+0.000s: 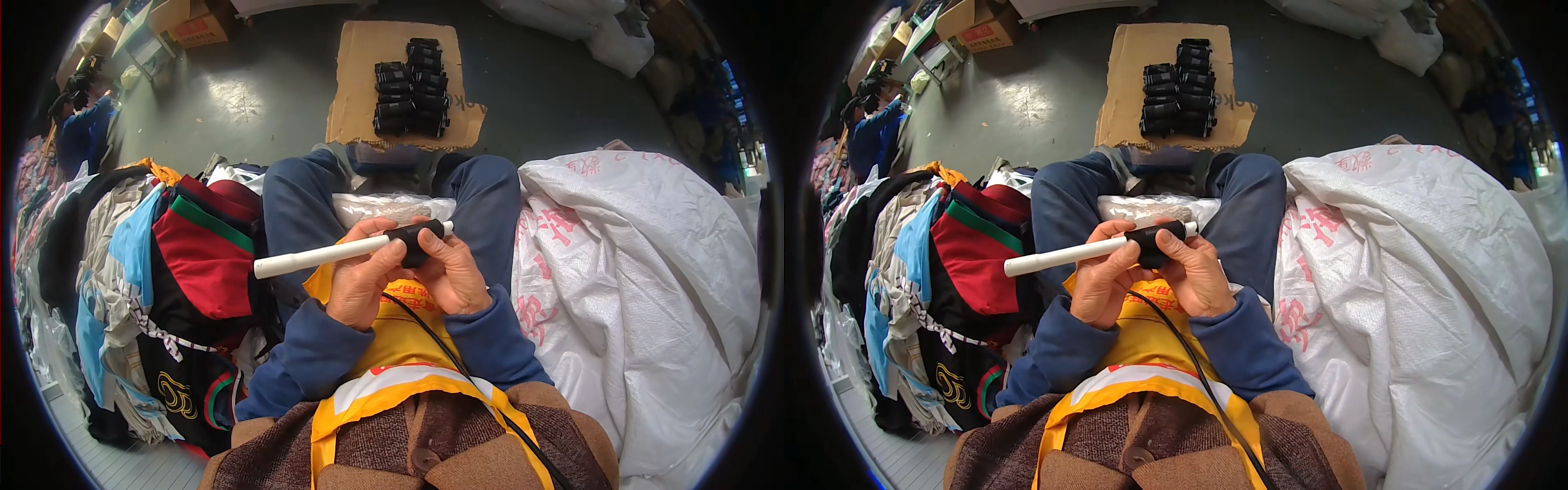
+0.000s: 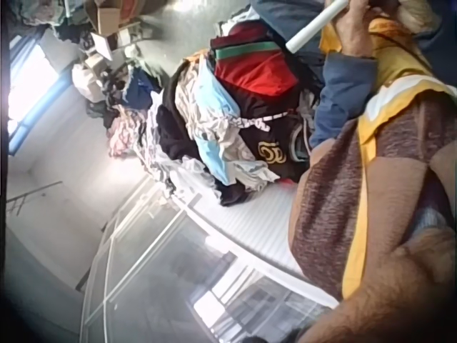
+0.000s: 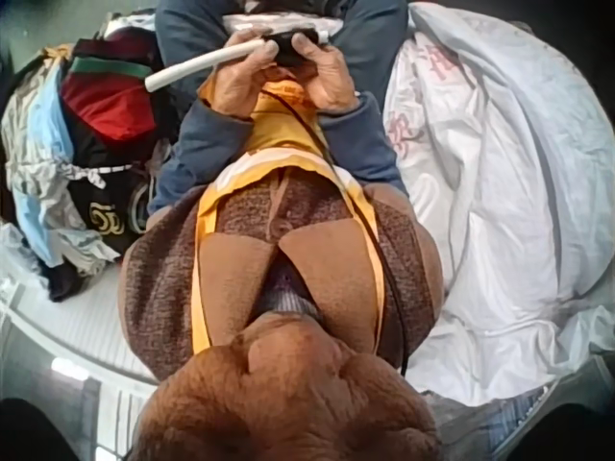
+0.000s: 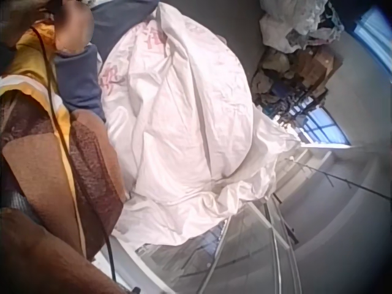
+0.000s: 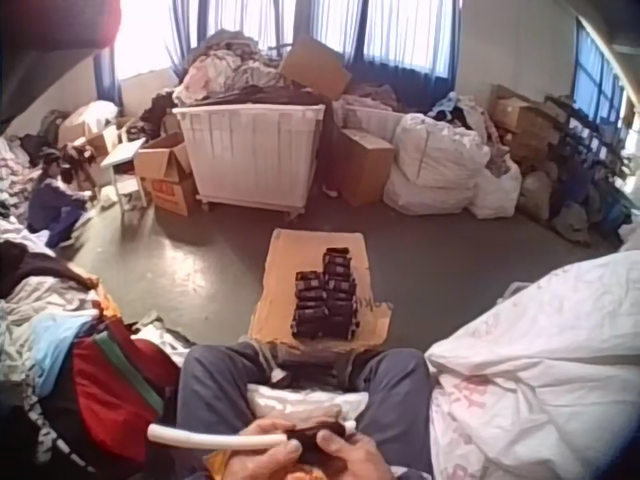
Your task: Taping small black components onto white tubes as part of an assembly process.
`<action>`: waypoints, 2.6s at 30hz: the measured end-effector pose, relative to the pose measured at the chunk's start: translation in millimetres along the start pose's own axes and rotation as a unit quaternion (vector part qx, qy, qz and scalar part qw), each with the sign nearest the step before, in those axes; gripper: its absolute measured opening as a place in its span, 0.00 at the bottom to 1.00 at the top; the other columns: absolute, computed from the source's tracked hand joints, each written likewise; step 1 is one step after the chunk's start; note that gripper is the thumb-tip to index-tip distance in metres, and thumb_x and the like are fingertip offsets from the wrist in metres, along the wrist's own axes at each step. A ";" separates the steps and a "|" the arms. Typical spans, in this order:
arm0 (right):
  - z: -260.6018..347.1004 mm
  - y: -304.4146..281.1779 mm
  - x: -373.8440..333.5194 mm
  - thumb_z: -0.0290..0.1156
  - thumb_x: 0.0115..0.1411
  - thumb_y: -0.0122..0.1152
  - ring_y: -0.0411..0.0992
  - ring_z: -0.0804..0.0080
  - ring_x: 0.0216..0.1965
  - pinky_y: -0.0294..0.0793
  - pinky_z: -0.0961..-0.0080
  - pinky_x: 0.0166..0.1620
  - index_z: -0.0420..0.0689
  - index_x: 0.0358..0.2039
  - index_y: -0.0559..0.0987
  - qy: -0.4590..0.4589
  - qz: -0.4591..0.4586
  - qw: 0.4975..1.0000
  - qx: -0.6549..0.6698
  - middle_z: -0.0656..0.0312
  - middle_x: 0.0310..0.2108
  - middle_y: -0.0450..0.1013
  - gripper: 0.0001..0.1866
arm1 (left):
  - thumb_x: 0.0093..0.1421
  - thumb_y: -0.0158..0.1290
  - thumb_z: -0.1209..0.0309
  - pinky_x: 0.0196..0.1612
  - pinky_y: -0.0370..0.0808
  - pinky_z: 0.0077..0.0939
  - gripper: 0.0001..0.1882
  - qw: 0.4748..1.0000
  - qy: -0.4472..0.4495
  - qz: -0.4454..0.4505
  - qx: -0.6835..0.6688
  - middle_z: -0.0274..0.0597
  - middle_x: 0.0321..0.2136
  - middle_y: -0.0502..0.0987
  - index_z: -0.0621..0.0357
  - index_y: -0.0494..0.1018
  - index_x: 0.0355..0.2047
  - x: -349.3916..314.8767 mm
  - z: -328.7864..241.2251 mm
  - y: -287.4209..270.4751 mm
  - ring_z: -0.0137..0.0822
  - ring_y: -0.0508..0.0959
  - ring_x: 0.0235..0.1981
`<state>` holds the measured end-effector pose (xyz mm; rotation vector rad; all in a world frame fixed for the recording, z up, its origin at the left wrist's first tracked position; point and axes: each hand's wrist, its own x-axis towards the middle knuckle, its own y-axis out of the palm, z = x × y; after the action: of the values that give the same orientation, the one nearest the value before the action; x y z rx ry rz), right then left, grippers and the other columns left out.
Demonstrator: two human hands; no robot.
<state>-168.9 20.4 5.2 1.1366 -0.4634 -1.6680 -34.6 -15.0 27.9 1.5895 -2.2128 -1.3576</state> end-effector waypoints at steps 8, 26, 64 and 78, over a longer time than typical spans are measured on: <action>-13.7 -9.6 3.7 0.51 0.56 0.54 0.66 0.73 0.42 0.65 0.76 0.42 0.49 0.46 0.70 0.101 0.114 0.979 0.137 0.65 0.41 0.69 0.23 | 0.53 0.55 0.80 0.32 0.76 0.19 0.13 0.983 0.096 -0.002 0.158 0.41 0.35 0.73 0.60 0.67 0.39 -0.1 8.9 -5.9 0.29 0.76 0.29; 0.3 -13.0 4.8 0.32 0.61 0.52 0.66 0.64 0.51 0.65 0.73 0.53 0.40 0.47 0.68 -0.114 0.058 0.992 0.012 0.53 0.48 0.68 0.15 | 0.61 0.47 0.70 0.33 0.72 0.20 0.12 0.860 0.050 0.057 0.505 0.41 0.25 0.76 0.68 0.72 0.38 5.8 -4.4 -18.2 0.27 0.75 0.29; -11.0 -29.0 1.0 0.19 0.56 0.52 0.65 0.83 0.21 0.65 0.89 0.25 0.39 0.33 0.68 -0.022 0.070 0.901 -0.428 0.65 0.24 0.68 0.05 | 0.49 0.58 0.77 0.18 0.63 0.15 0.07 0.959 0.103 -0.158 0.210 0.30 0.18 0.69 0.62 0.72 0.29 -0.1 18.9 -43.7 0.19 0.66 0.16; -39.1 -12.2 15.2 0.27 0.54 0.63 0.68 0.84 0.28 0.69 0.88 0.31 0.37 0.45 0.69 0.022 0.059 0.955 -0.290 0.61 0.32 0.71 0.19 | 0.54 0.56 0.75 0.14 0.60 0.12 0.08 0.978 0.091 -0.144 0.120 0.33 0.15 0.70 0.65 0.70 0.32 -0.9 17.7 -54.6 0.19 0.65 0.12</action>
<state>-142.6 20.3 -29.6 0.6915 0.0000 -1.5255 -4.7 -6.9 -20.4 2.0930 -2.1672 -0.9762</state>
